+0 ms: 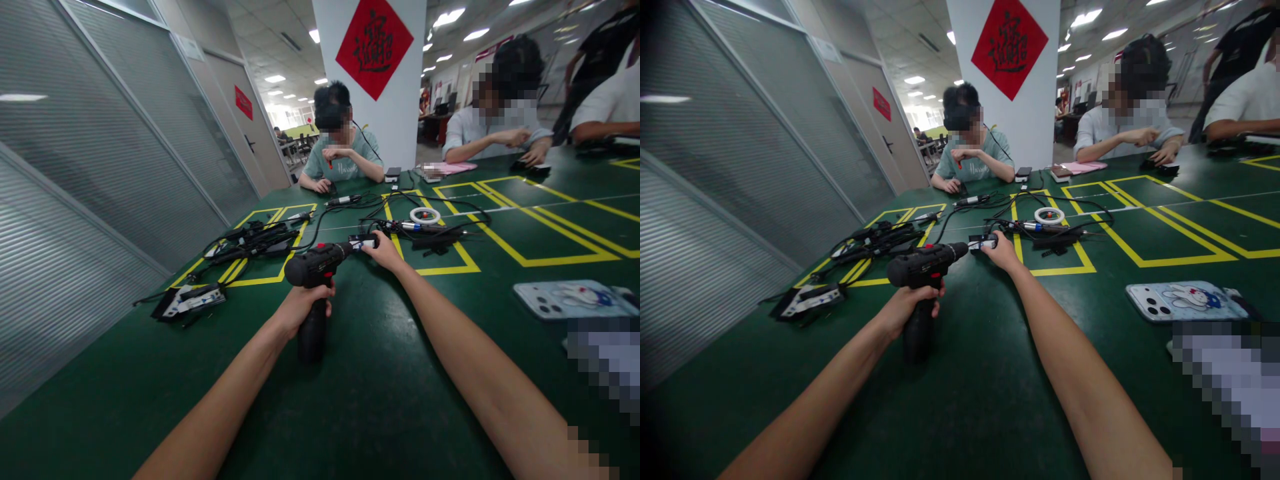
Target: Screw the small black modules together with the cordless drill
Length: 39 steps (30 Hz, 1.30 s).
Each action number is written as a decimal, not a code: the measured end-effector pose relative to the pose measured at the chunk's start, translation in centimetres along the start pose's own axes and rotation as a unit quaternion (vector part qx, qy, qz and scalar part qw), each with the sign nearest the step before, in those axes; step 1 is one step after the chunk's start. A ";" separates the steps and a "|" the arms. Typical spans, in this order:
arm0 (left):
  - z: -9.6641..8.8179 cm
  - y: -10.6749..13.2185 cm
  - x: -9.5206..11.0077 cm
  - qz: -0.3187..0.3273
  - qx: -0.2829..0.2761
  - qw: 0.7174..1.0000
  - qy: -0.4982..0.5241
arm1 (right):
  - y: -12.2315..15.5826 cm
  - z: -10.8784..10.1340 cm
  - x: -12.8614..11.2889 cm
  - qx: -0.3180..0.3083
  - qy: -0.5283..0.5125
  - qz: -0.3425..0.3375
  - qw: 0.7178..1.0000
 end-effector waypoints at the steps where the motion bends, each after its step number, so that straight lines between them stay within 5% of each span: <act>1: 0.0 0.0 0.0 0.000 0.000 1.000 0.001 | 0.0 0.0 0.0 0.001 0.003 0.000 1.000; 39: 0.3 0.1 0.6 0.000 0.015 1.000 0.008 | 0.0 0.0 0.0 0.000 0.012 -0.005 1.000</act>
Point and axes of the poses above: each hand's wrist, its own y-axis away from the middle knuckle, its own z-axis out of the palm, x = y × z, the point moved 4 cm from there along -y, towards the middle knuckle, and after that the axes turned 11 degrees about z, right-handed, at the moved point
